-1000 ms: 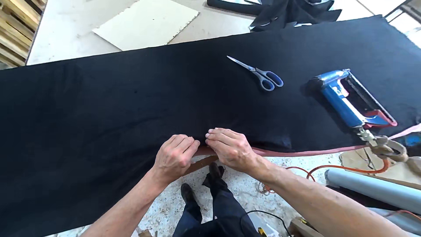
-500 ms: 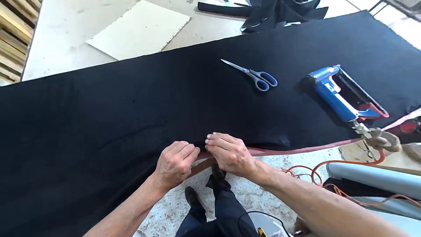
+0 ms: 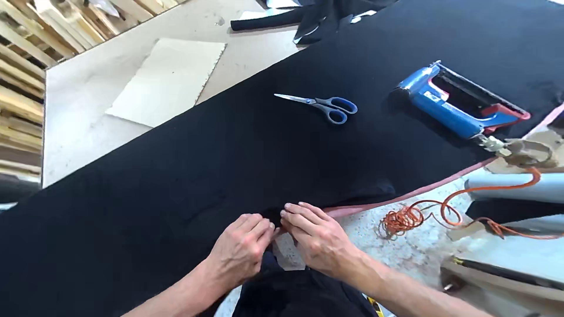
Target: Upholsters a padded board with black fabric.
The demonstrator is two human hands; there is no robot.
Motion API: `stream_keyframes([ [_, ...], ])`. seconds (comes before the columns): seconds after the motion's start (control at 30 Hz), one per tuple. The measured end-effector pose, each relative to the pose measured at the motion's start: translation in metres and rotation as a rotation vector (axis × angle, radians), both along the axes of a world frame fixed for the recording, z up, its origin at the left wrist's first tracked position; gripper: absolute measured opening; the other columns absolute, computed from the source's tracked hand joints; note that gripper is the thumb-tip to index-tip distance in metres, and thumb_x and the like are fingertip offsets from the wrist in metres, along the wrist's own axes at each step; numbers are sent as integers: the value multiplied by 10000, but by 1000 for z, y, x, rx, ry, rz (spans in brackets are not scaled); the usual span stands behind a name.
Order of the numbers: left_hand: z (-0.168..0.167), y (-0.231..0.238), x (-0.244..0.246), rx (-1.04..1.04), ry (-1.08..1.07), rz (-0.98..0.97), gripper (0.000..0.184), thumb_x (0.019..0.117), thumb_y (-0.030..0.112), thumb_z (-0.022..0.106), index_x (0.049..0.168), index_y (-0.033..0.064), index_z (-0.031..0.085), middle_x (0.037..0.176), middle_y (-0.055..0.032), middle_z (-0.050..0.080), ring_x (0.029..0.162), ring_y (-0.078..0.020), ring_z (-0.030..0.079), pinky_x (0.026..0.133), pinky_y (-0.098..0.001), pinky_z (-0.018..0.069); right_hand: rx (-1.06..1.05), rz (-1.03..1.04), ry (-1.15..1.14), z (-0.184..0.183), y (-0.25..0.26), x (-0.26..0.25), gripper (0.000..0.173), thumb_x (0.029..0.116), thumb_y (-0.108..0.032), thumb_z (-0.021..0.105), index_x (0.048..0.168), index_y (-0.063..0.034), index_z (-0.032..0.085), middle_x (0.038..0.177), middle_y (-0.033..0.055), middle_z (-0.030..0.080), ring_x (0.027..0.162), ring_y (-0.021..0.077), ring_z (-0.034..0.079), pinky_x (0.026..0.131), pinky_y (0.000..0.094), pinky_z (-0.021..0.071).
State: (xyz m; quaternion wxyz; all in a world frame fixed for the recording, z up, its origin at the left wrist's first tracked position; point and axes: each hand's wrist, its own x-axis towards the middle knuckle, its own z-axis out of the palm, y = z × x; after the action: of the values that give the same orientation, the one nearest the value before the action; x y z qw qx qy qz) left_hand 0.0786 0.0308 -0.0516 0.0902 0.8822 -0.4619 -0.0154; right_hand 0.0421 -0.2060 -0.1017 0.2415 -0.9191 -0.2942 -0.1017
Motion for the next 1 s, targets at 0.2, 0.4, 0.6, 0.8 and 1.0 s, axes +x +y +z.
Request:
stream_keyframes([
  [0.2, 35, -4, 46, 214, 310, -337, 419, 994, 327, 396, 1225, 108, 669, 1619, 40, 429, 1511, -249, 371, 1193, -557, 295, 18, -325, -41, -4, 17, -24, 251, 941, -197, 603, 1138, -220, 758, 1207, 34, 724, 1188, 271, 663, 1043, 475, 514],
  [0.4, 50, -29, 88, 398, 622, -489, 418, 1013, 253, 394, 1229, 44, 683, 1650, 31, 378, 1553, -230, 284, 1269, -555, 135, -12, -334, 63, 16, 11, -25, 216, 953, -241, 599, 1099, -228, 758, 1094, 10, 726, 1110, 225, 680, 1005, 457, 526],
  [0.6, 53, -41, 101, 473, 644, -527, 410, 1014, 270, 399, 1112, 25, 713, 1644, 80, 381, 1582, -223, 193, 1273, -566, 40, -147, -921, 139, 132, -212, 57, 621, 972, -450, 611, 1426, -27, 568, 1435, 344, 494, 1339, 579, 440, 1022, 759, 379],
  [0.8, 48, -42, 107, 462, 604, -573, 384, 981, 281, 428, 1126, 80, 721, 1646, 124, 364, 1588, -217, 160, 1257, -600, 58, -337, -1065, 332, 115, -310, 113, 906, 867, -655, 682, 1538, -102, 427, 1438, 452, 381, 1287, 715, 359, 920, 880, 302],
  [1.0, 48, -44, 111, 462, 526, -631, 363, 969, 290, 442, 1101, 99, 723, 1637, 118, 384, 1590, -247, 145, 1245, -620, 69, -465, -859, 446, 125, -298, 160, 827, 791, -158, 868, 1497, -81, 444, 1110, 382, 627, 1041, 633, 590, 791, 818, 430],
])
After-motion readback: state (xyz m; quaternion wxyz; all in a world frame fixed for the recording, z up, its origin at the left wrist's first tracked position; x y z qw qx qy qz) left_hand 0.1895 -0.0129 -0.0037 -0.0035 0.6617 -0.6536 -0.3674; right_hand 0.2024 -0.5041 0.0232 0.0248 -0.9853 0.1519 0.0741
